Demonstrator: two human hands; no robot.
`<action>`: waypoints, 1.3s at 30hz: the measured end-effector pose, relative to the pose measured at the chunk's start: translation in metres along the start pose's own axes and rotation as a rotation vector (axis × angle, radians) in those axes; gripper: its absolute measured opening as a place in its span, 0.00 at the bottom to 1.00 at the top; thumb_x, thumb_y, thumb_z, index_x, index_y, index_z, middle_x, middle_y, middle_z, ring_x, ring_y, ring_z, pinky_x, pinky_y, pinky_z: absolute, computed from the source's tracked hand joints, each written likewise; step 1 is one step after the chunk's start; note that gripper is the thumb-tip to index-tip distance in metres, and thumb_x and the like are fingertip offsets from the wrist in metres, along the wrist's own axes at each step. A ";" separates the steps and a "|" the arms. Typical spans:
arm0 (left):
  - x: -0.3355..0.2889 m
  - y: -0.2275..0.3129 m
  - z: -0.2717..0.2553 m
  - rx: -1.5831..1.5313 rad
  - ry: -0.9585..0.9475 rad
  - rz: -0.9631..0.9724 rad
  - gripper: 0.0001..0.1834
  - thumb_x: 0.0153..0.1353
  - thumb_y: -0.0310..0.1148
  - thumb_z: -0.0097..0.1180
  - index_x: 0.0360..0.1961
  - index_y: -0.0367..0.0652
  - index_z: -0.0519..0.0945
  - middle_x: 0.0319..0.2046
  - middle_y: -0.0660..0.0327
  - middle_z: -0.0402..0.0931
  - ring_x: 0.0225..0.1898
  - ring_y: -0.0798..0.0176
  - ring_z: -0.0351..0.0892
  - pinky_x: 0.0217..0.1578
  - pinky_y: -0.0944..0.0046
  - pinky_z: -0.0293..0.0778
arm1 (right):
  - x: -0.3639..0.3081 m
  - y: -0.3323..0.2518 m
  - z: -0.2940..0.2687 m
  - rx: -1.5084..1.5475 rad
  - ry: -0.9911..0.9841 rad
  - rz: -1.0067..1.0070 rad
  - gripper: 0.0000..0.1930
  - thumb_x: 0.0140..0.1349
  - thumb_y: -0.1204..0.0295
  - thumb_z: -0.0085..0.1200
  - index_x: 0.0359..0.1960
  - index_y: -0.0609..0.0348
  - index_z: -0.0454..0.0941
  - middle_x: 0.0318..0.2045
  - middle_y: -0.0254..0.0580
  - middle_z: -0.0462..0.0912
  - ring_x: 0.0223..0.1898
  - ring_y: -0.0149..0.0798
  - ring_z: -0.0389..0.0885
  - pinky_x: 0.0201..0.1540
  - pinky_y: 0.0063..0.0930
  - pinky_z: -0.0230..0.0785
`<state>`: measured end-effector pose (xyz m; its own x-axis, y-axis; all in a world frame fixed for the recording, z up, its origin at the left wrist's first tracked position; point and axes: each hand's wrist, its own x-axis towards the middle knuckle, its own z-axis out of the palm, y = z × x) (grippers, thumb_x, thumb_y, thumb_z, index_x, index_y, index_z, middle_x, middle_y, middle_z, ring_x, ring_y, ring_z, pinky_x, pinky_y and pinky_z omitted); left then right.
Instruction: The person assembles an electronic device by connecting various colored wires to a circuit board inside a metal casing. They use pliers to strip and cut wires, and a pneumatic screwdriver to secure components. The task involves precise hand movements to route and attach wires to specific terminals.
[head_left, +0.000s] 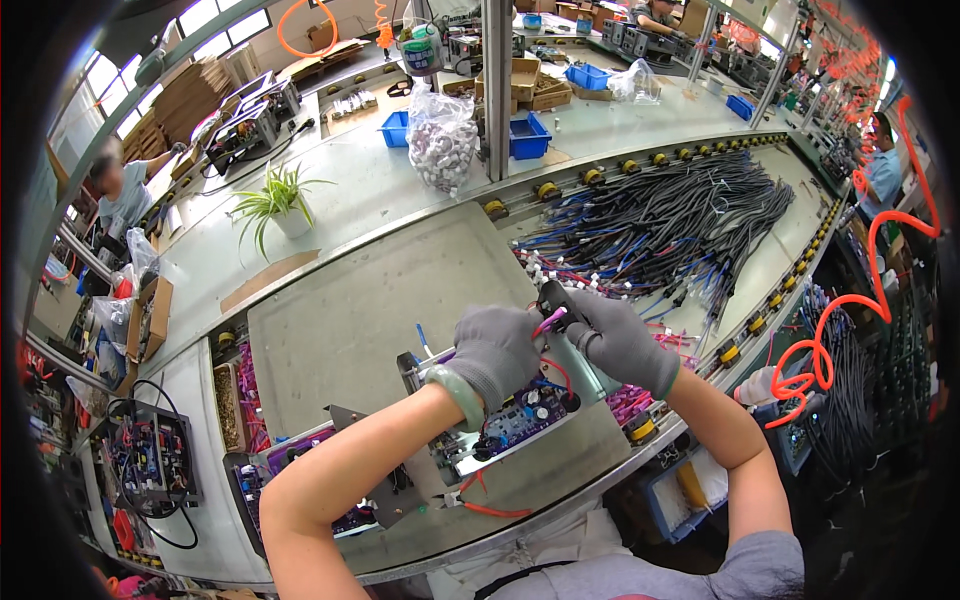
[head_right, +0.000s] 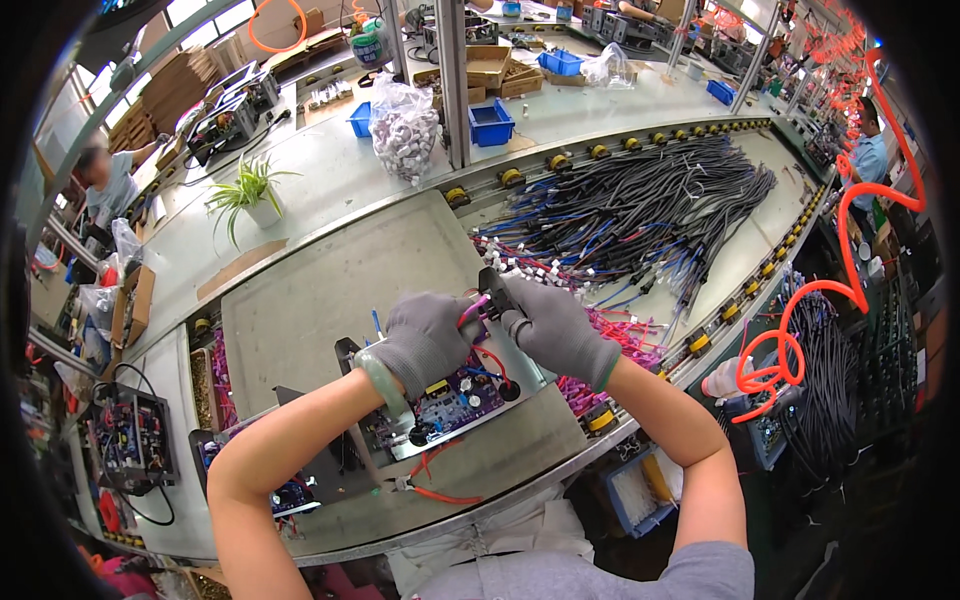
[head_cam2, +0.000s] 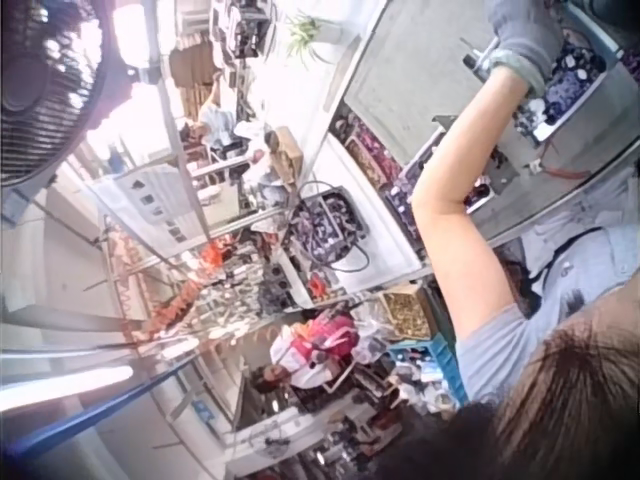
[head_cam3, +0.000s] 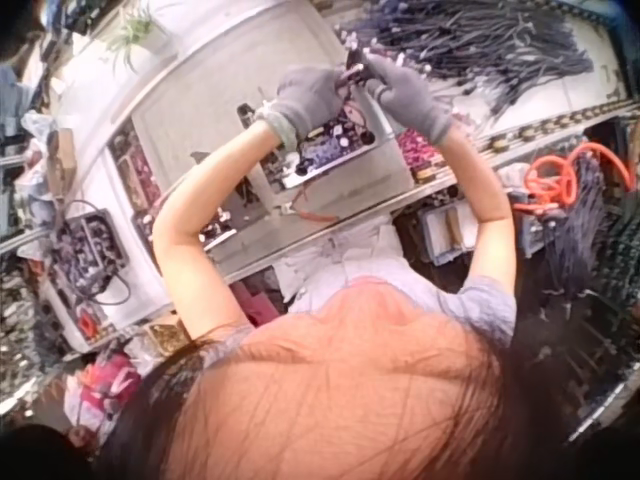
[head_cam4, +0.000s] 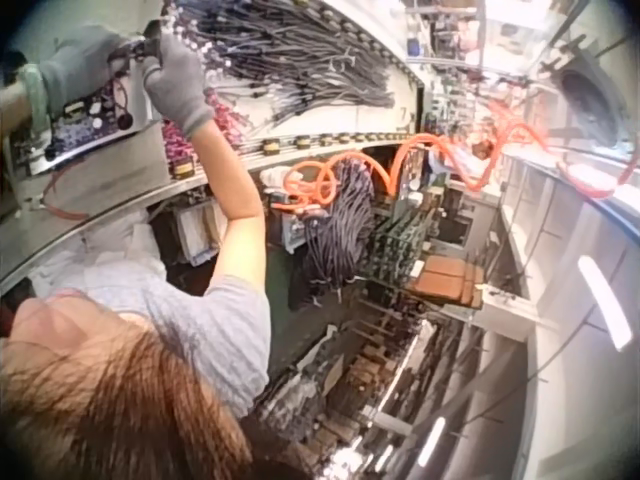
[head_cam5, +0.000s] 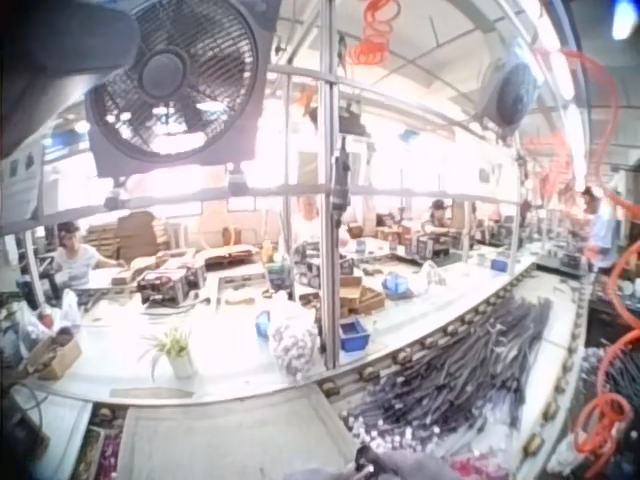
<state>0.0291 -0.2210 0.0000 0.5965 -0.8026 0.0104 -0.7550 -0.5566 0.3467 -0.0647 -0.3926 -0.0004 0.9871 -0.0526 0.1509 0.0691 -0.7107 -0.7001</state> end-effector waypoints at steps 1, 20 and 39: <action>0.003 -0.001 -0.002 0.017 0.027 0.022 0.08 0.57 0.38 0.54 0.30 0.48 0.82 0.24 0.52 0.80 0.30 0.45 0.82 0.32 0.48 0.74 | 0.002 -0.001 0.000 -0.009 0.034 -0.023 0.11 0.60 0.74 0.49 0.44 0.60 0.75 0.32 0.56 0.80 0.36 0.58 0.80 0.38 0.45 0.72; -0.039 0.022 -0.019 -0.445 0.317 0.089 0.14 0.61 0.37 0.62 0.43 0.39 0.82 0.31 0.53 0.83 0.32 0.58 0.83 0.37 0.60 0.78 | -0.018 -0.046 -0.019 -0.122 0.292 -0.585 0.19 0.51 0.69 0.69 0.46 0.53 0.80 0.33 0.45 0.83 0.32 0.47 0.84 0.32 0.34 0.76; -0.009 0.017 -0.019 -0.122 0.127 -0.039 0.11 0.60 0.42 0.54 0.35 0.50 0.84 0.33 0.52 0.82 0.35 0.44 0.82 0.37 0.48 0.77 | 0.000 -0.012 0.007 -0.153 0.484 -0.426 0.18 0.54 0.77 0.59 0.49 0.54 0.78 0.39 0.47 0.82 0.43 0.57 0.81 0.45 0.45 0.74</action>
<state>0.0156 -0.2189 0.0237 0.6597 -0.7434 0.1101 -0.6969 -0.5503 0.4598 -0.0642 -0.3793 0.0030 0.6991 -0.0292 0.7144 0.3828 -0.8287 -0.4084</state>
